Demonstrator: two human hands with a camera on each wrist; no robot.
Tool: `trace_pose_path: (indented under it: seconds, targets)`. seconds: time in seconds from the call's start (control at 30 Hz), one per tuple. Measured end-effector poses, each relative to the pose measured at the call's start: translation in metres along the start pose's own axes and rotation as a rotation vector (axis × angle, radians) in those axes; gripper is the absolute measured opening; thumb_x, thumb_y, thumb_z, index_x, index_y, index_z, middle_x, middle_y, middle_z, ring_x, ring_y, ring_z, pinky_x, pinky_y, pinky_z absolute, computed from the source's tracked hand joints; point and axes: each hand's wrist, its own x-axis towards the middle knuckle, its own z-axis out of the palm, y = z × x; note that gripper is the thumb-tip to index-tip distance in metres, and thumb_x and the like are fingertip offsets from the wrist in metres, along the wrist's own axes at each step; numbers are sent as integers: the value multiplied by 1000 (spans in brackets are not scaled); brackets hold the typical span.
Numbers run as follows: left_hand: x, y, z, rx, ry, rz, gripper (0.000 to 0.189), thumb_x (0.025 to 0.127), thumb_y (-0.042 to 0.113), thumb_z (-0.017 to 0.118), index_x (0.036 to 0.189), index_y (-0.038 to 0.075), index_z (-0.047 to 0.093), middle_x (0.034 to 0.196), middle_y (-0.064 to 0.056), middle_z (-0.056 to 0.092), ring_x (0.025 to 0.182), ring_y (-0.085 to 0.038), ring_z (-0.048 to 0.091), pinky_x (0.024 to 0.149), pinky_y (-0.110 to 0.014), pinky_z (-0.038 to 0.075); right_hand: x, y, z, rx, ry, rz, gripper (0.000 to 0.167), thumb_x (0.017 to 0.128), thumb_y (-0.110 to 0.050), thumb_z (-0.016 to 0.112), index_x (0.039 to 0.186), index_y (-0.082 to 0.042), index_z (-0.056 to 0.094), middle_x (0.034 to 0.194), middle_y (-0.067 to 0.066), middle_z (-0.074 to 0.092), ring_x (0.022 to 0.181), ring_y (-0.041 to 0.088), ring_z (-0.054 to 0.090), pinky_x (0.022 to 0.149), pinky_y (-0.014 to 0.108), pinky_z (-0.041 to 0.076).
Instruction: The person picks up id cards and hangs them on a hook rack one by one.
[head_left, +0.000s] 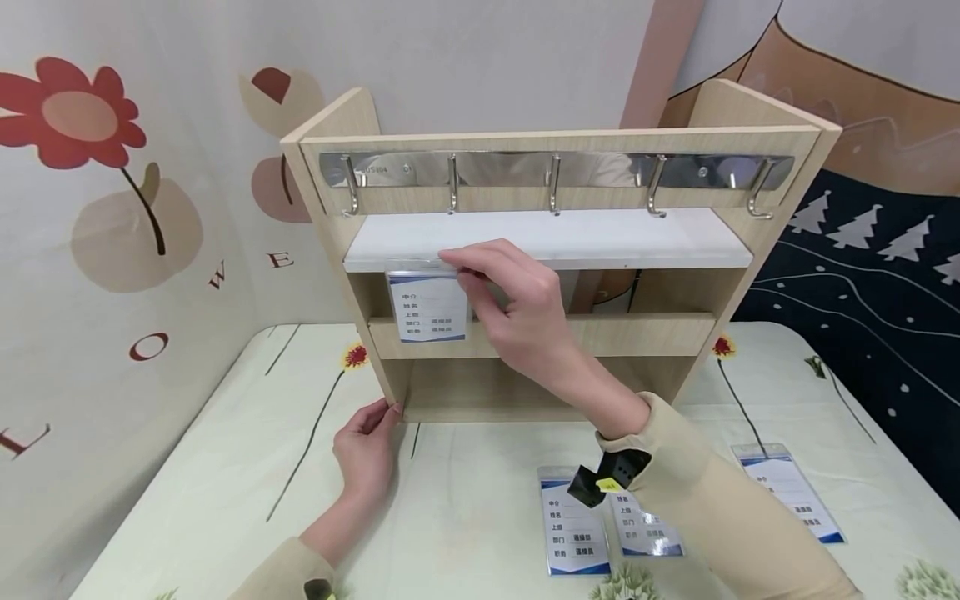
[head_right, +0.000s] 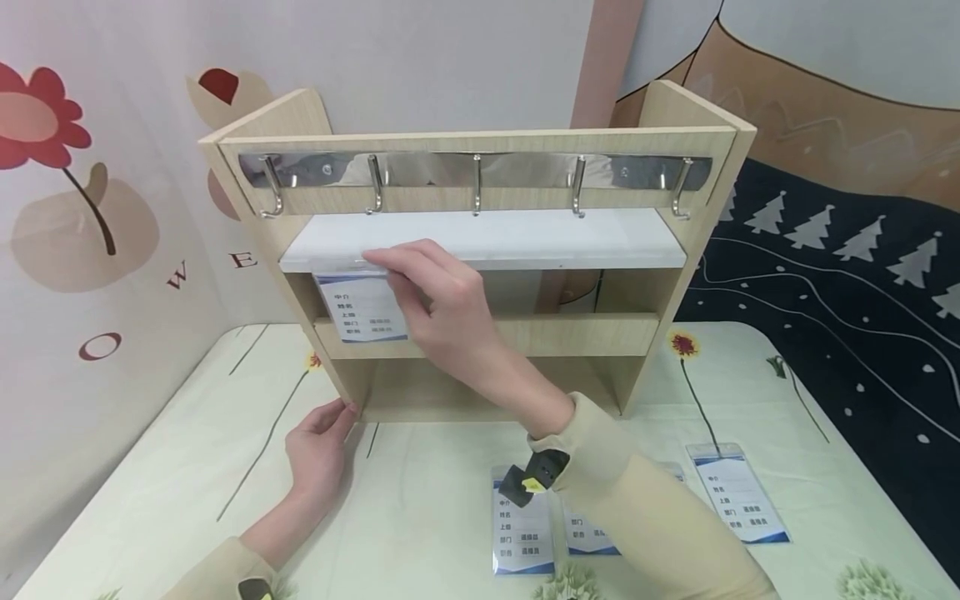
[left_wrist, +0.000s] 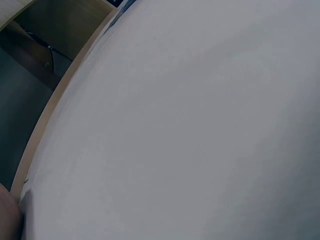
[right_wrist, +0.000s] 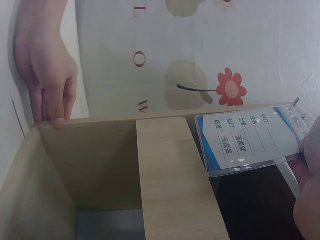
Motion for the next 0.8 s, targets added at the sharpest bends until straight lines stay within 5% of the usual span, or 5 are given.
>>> trace_pose_path:
  seconds: [0.37,0.8]
  targets:
    - [-3,2,1,-6,-3,-8,23,97,6,72,117,-5,73,112,-24,73,80,3,68,71,-12,55,9,4,11,-5,45,-47,18,94,8,67,111,5,73,104,16,74,99,25,70,82,33,58]
    - [1,-1,-1,-6,-9,-27,23,97,6,70,118,-4,72,114,-24,73,81,5,68,73,-13,56,19,2,35,57,131,-103,14,94,8,68,107,6,73,101,17,74,96,23,71,72,29,57]
